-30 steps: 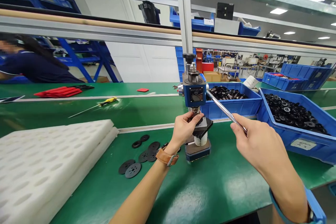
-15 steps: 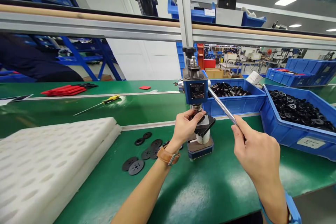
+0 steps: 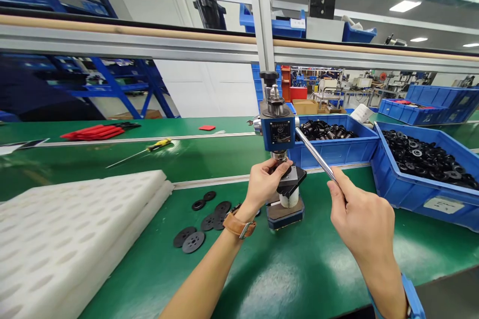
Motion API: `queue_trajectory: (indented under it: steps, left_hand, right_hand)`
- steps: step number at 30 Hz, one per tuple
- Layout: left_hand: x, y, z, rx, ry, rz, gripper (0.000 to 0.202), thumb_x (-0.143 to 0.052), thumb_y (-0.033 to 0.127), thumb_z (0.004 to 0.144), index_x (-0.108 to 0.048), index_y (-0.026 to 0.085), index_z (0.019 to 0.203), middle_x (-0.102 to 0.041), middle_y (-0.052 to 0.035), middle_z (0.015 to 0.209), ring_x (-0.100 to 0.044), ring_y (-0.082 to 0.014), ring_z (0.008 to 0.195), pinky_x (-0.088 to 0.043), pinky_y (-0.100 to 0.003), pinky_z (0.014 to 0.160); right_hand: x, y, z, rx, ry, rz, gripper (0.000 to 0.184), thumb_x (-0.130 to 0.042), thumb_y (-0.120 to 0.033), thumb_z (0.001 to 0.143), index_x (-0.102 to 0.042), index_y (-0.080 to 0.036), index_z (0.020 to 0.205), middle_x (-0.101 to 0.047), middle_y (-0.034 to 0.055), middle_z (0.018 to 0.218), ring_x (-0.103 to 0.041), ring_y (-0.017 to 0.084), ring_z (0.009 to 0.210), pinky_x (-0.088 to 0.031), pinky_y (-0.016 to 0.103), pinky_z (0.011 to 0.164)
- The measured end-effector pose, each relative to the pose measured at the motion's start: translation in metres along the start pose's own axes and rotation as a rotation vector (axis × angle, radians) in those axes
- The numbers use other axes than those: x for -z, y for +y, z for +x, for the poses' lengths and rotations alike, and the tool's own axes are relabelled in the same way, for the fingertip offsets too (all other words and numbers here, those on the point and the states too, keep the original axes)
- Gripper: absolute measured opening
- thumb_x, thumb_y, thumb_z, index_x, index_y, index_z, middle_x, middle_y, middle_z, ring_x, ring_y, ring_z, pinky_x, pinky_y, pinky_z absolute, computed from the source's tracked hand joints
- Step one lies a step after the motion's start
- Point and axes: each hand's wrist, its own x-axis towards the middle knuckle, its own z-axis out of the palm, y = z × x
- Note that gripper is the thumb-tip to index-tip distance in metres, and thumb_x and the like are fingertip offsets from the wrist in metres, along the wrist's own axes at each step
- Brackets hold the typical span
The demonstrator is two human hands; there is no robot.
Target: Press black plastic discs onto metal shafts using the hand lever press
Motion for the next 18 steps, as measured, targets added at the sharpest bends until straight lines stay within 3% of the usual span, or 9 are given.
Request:
queue_trajectory:
  steps: [11, 18]
  left_hand:
    - [0.0005, 0.0042, -0.0006, 0.026, 0.017, -0.007, 0.039, -0.075, 0.047, 0.080, -0.079, 0.011, 0.093, -0.072, -0.0076, 0.085, -0.061, -0.0178, 0.076, -0.046, -0.025, 0.067]
    - [0.0005, 0.0069, -0.0013, 0.048, 0.022, -0.023, 0.039, -0.077, 0.046, 0.078, -0.080, 0.011, 0.095, -0.075, -0.0104, 0.097, -0.065, -0.0205, 0.084, -0.049, -0.027, 0.074]
  right_hand:
    - [0.0000, -0.0025, -0.0016, 0.030, 0.042, -0.008, 0.035, -0.048, -0.041, 0.103, -0.072, -0.030, 0.127, -0.045, -0.0027, 0.047, -0.030, 0.013, 0.045, -0.021, 0.025, 0.050]
    - [-0.0006, -0.0046, -0.0046, 0.015, 0.089, 0.026, 0.031, -0.054, -0.036, 0.103, -0.074, -0.025, 0.124, -0.057, -0.0017, 0.056, -0.038, 0.011, 0.047, -0.025, 0.026, 0.052]
